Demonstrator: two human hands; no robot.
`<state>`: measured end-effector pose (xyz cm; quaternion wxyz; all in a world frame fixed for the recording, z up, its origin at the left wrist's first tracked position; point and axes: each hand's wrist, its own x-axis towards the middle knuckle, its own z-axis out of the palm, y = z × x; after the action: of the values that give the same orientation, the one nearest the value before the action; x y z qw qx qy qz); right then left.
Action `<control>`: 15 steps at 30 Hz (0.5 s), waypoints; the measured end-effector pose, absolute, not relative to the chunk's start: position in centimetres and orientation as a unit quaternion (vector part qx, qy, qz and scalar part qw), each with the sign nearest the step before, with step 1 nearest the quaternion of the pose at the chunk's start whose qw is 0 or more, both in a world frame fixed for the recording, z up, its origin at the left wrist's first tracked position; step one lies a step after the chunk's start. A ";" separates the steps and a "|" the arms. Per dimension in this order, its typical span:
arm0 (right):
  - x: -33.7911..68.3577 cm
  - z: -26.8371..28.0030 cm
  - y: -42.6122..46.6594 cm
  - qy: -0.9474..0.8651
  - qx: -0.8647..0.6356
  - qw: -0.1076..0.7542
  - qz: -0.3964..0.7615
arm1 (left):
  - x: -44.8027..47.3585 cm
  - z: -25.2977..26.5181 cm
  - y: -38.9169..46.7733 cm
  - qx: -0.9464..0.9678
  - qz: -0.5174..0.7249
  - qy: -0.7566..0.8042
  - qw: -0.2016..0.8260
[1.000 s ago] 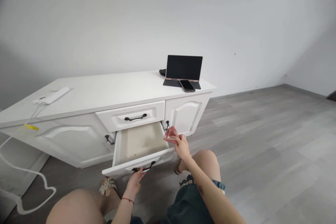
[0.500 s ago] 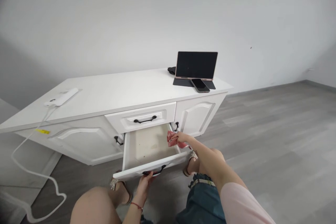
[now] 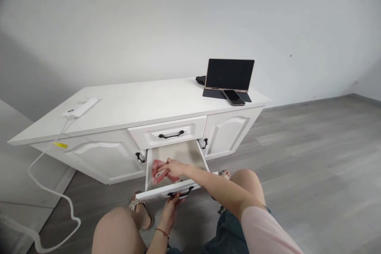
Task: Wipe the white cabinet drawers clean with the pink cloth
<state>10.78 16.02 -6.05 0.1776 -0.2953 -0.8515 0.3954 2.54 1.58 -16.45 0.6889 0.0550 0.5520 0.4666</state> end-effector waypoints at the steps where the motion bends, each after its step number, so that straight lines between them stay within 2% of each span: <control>1: 8.7 -6.6 15.8 -0.863 -0.265 0.162 0.398 | 2.5 -16.6 1.6 0.058 0.471 0.544 0.692; 3: 5.2 -8.1 15.6 -0.871 -0.230 0.121 0.416 | 2.4 -16.9 1.6 0.064 0.478 0.530 0.697; 5: 2.8 -9.5 16.0 -0.858 -0.255 0.079 0.439 | 2.4 -17.3 1.7 0.059 0.474 0.531 0.700; 7: 1.5 -10.3 16.7 -0.831 -0.295 0.075 0.466 | 2.3 -17.7 1.8 0.052 0.464 0.537 0.703; 12: -0.4 -9.9 18.1 -0.660 -0.299 0.227 0.651 | 2.2 -18.5 2.2 0.073 0.447 0.546 0.705; 15: -1.8 -9.6 18.3 -0.596 -0.292 0.266 0.699 | 2.3 -18.8 2.2 0.078 0.446 0.550 0.701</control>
<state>-1.82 18.27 -9.64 0.2658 -0.2921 -0.5962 0.6990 2.26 2.16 -18.82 0.7013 0.0785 0.5502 0.4465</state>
